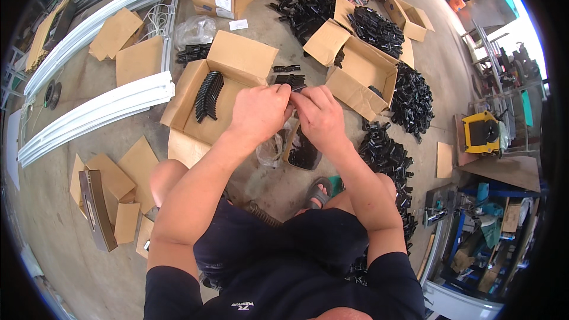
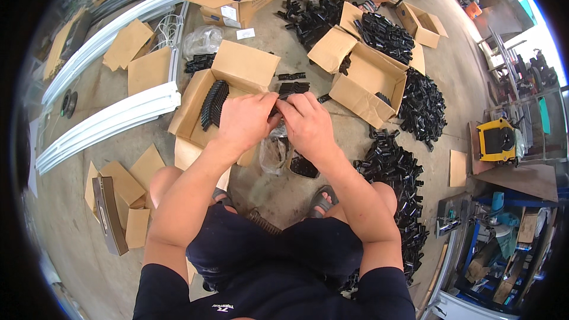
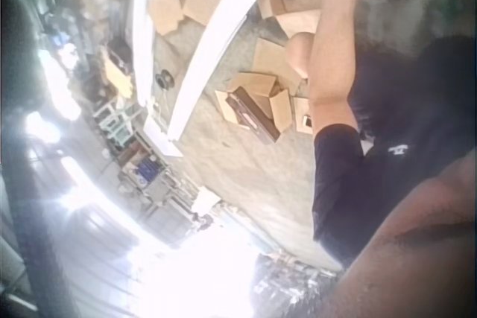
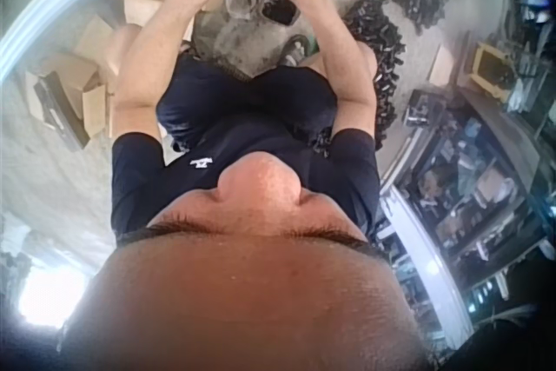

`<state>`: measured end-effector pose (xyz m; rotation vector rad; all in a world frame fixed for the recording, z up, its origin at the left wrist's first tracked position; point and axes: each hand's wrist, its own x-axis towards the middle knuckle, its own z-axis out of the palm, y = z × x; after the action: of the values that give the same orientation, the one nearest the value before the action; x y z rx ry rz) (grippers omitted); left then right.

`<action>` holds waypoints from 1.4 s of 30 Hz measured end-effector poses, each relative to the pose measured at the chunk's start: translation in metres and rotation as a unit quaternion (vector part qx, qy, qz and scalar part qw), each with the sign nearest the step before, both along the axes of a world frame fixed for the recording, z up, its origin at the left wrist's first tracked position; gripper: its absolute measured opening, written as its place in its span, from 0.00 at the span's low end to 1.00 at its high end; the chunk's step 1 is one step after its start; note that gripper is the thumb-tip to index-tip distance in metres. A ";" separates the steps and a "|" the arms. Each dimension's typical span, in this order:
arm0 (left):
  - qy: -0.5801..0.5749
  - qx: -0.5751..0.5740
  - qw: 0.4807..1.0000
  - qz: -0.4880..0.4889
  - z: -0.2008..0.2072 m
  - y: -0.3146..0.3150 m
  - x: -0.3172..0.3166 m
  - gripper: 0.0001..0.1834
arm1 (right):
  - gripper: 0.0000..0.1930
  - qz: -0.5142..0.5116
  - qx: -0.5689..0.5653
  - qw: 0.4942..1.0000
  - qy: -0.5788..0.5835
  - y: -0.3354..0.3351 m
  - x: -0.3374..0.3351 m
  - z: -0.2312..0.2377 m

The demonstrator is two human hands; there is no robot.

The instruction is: The person picks up black plastic components one by one from various cardboard boxes on the floor, handles them, and then places them into a smaller central container.

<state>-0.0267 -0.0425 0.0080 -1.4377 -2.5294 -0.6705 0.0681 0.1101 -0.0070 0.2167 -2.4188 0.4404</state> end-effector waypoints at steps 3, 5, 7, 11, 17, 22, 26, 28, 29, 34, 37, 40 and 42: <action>-0.011 -0.013 0.999 0.028 0.003 -0.002 -0.005 0.13 | 0.17 -0.043 -0.030 0.998 0.046 -0.001 -0.007 0.001; -0.071 -0.015 0.996 0.051 0.010 -0.005 -0.007 0.17 | 0.19 -0.073 -0.199 0.977 -0.024 0.003 -0.004 0.009; -0.161 0.007 0.985 0.057 0.018 -0.004 -0.007 0.20 | 0.21 -0.028 -0.406 0.908 -0.099 0.015 0.000 0.013; -0.371 0.097 0.923 0.018 0.022 -0.005 -0.010 0.20 | 0.24 0.130 -0.657 0.718 -0.189 0.031 -0.001 -0.003; -0.502 0.149 0.849 -0.063 0.025 -0.006 -0.013 0.17 | 0.20 0.161 -0.681 0.694 -0.169 0.024 -0.001 0.004; -0.518 0.164 0.836 -0.079 0.020 -0.004 -0.012 0.19 | 0.17 0.114 -0.669 0.718 -0.154 0.021 0.001 0.002; -0.457 0.252 0.850 -0.072 0.015 0.003 -0.004 0.18 | 0.17 0.077 -0.684 0.713 -0.137 0.019 -0.002 0.009; -0.459 0.291 0.836 -0.068 0.011 0.005 -0.001 0.17 | 0.16 0.079 -0.683 0.713 -0.138 0.021 -0.002 0.011; -0.463 0.298 0.832 -0.064 0.011 0.006 0.000 0.16 | 0.16 0.080 -0.682 0.713 -0.139 0.021 -0.002 0.012; -0.497 0.343 0.794 -0.076 0.001 0.012 0.004 0.13 | 0.16 0.083 -0.683 0.715 -0.126 0.019 0.002 0.018; -0.502 0.358 0.783 -0.080 -0.001 0.017 0.007 0.12 | 0.15 0.066 -0.666 0.733 -0.119 0.019 0.006 0.021; -0.479 0.334 0.811 -0.025 0.000 0.012 0.004 0.11 | 0.14 0.032 -0.647 0.748 -0.143 0.015 0.001 0.027; -0.502 0.347 0.791 -0.046 -0.002 0.010 0.001 0.13 | 0.14 0.033 -0.645 0.750 -0.141 0.013 -0.001 0.024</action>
<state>-0.0261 -0.0321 0.0065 -1.0132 -2.2079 -2.5975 0.0672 0.1232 0.0170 -0.4111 -1.7930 2.1238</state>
